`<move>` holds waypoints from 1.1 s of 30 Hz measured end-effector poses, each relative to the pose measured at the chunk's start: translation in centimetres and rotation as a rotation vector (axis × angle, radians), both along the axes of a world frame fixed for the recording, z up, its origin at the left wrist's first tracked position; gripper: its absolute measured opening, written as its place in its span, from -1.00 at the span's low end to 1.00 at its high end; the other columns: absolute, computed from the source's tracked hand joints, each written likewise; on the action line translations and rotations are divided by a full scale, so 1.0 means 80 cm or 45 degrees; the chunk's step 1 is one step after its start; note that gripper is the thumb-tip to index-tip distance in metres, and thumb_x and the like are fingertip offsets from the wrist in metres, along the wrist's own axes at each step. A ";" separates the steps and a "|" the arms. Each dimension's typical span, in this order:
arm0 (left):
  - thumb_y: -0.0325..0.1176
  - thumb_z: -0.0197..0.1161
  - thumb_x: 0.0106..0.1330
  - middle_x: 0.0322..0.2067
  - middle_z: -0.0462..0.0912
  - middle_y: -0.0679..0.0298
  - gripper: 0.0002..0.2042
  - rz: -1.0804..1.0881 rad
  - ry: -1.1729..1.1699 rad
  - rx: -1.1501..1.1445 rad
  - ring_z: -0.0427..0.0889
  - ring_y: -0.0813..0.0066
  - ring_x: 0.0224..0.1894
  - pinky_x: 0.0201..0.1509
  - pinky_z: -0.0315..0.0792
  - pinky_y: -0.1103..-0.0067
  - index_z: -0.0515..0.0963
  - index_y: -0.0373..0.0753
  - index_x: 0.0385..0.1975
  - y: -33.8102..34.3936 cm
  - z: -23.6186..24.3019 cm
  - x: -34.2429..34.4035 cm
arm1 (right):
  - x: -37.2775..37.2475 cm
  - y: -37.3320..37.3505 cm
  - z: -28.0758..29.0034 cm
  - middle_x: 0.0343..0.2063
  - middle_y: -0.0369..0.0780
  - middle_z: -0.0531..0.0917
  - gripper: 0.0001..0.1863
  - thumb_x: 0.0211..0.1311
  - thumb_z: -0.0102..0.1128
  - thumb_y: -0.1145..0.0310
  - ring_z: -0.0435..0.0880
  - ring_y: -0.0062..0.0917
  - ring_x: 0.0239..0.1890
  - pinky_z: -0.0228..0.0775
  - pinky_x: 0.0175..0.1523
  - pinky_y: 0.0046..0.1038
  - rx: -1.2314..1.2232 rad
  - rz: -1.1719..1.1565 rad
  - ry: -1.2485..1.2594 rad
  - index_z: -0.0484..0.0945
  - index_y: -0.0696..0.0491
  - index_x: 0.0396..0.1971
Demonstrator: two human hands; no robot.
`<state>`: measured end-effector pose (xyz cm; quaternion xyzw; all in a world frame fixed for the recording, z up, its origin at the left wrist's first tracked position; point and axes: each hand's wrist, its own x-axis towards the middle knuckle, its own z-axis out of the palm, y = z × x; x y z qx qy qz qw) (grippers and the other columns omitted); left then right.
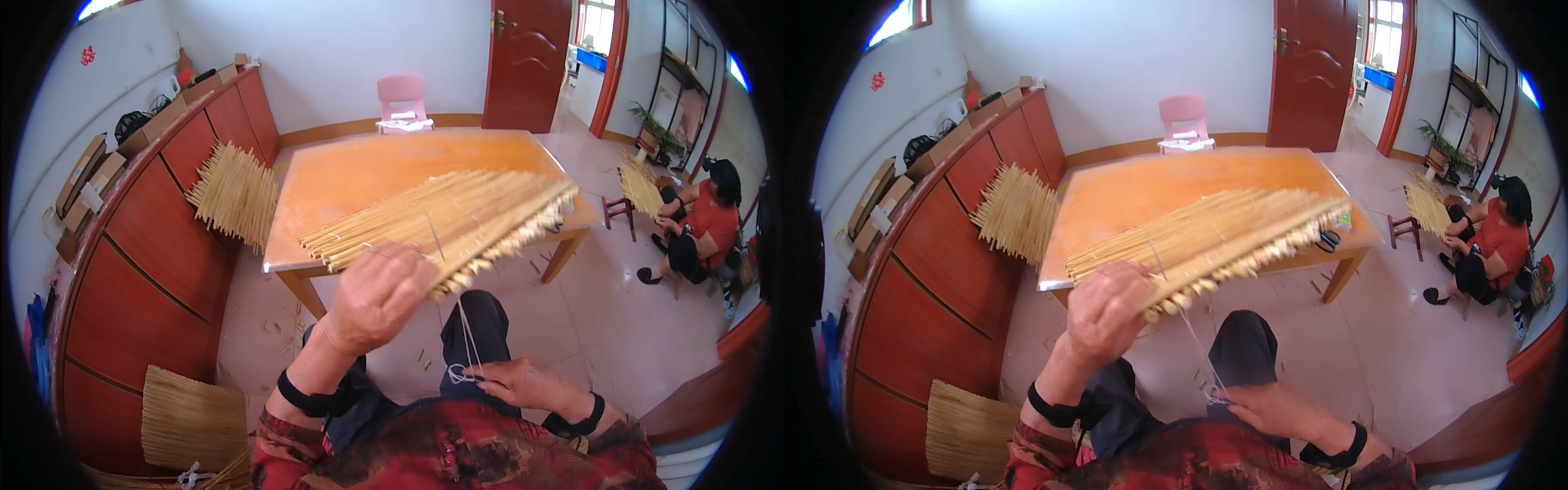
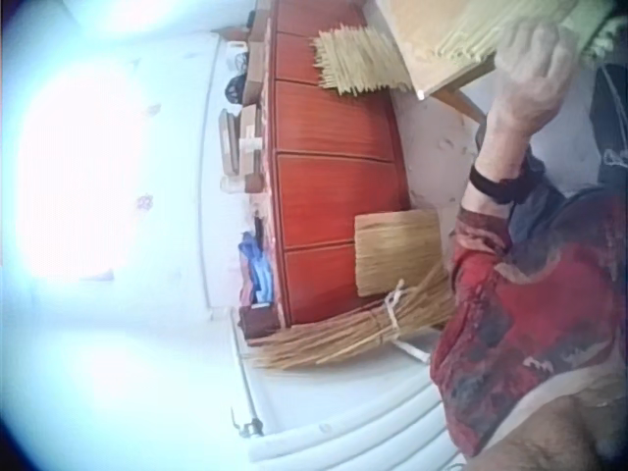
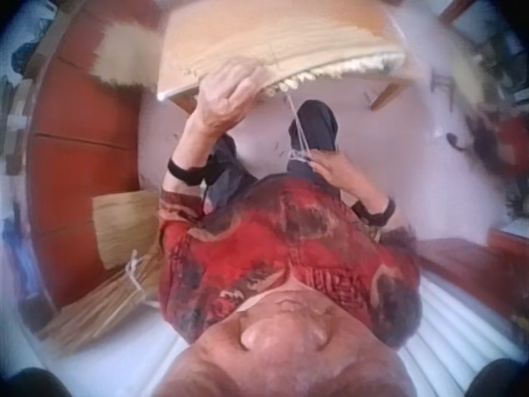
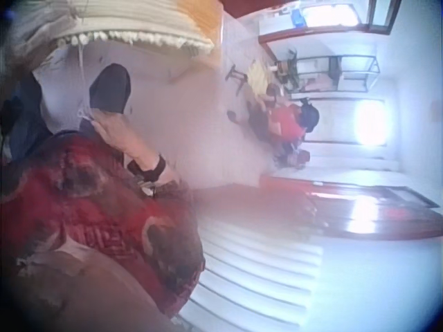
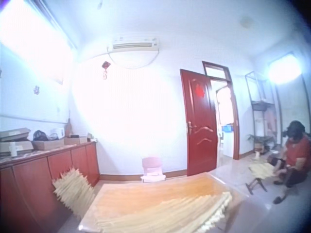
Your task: The person weaves together lengths of straw using a needle and white thread, passing the thread through the stalks and pulling it tight to secure the mat. The person also uses scissors to trim the ends of the thread and the straw stalks.
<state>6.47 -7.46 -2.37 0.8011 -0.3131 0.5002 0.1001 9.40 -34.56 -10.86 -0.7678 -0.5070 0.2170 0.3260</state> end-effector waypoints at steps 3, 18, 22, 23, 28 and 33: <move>-0.48 0.16 -0.02 -0.36 0.51 0.18 -0.80 0.111 0.060 0.146 0.55 0.27 -0.22 -0.04 0.39 0.33 0.44 -0.30 -0.35 0.013 -0.014 -0.007 | 0.003 -0.004 -0.030 -0.43 -0.10 0.59 -0.65 0.08 0.08 0.45 0.59 -0.25 -0.45 0.46 -0.32 -0.37 0.161 -0.060 -0.181 0.44 0.01 -0.07; -0.65 0.15 -0.11 -0.10 0.45 0.09 -0.60 0.765 0.370 -0.361 0.43 0.18 0.01 0.16 0.27 0.29 0.40 -0.32 -0.16 0.095 -0.228 -0.084 | 0.002 0.045 -0.062 -0.53 -0.23 0.54 -0.75 0.07 0.11 0.41 0.56 -0.32 -0.45 0.41 -0.40 -0.37 -0.106 0.311 -0.266 0.51 -0.06 -0.20; -0.65 0.18 -0.11 0.01 0.33 0.03 -0.51 1.039 0.496 -0.625 0.38 0.08 0.02 0.11 0.29 0.34 0.35 -0.31 -0.06 0.068 -0.256 -0.100 | -0.002 0.038 -0.069 -0.56 -0.21 0.53 -0.80 0.10 0.02 0.36 0.56 -0.31 -0.46 0.40 -0.45 -0.32 -0.252 0.360 -0.368 0.51 -0.05 -0.25; -0.63 0.24 -0.13 0.03 0.29 0.02 -0.45 1.118 0.583 -0.668 0.34 0.06 0.04 0.10 0.28 0.36 0.32 -0.30 -0.02 0.057 -0.257 -0.107 | -0.003 0.034 -0.072 -0.57 -0.22 0.52 -0.81 0.10 0.01 0.35 0.56 -0.32 -0.47 0.39 -0.45 -0.32 -0.293 0.353 -0.406 0.51 -0.05 -0.27; -0.60 0.27 -0.05 -0.05 0.36 0.04 -0.50 1.055 0.718 -0.947 0.42 0.13 -0.04 0.02 0.33 0.43 0.33 -0.30 -0.04 0.022 -0.250 -0.152 | -0.005 0.015 -0.068 -0.60 -0.24 0.51 -0.83 0.08 0.03 0.36 0.55 -0.34 -0.50 0.39 -0.46 -0.35 -0.348 0.287 -0.406 0.51 -0.04 -0.29; -0.43 0.17 0.19 -0.18 0.52 0.11 -0.69 0.126 1.595 -1.994 0.56 0.41 -0.20 -0.15 0.42 0.63 0.37 -0.38 -0.10 0.004 -0.259 -0.170 | -0.007 0.034 -0.045 -0.59 -0.27 0.49 -0.84 0.02 0.09 0.39 0.55 -0.39 -0.48 0.38 -0.45 -0.40 -0.296 0.334 -0.432 0.50 -0.04 -0.34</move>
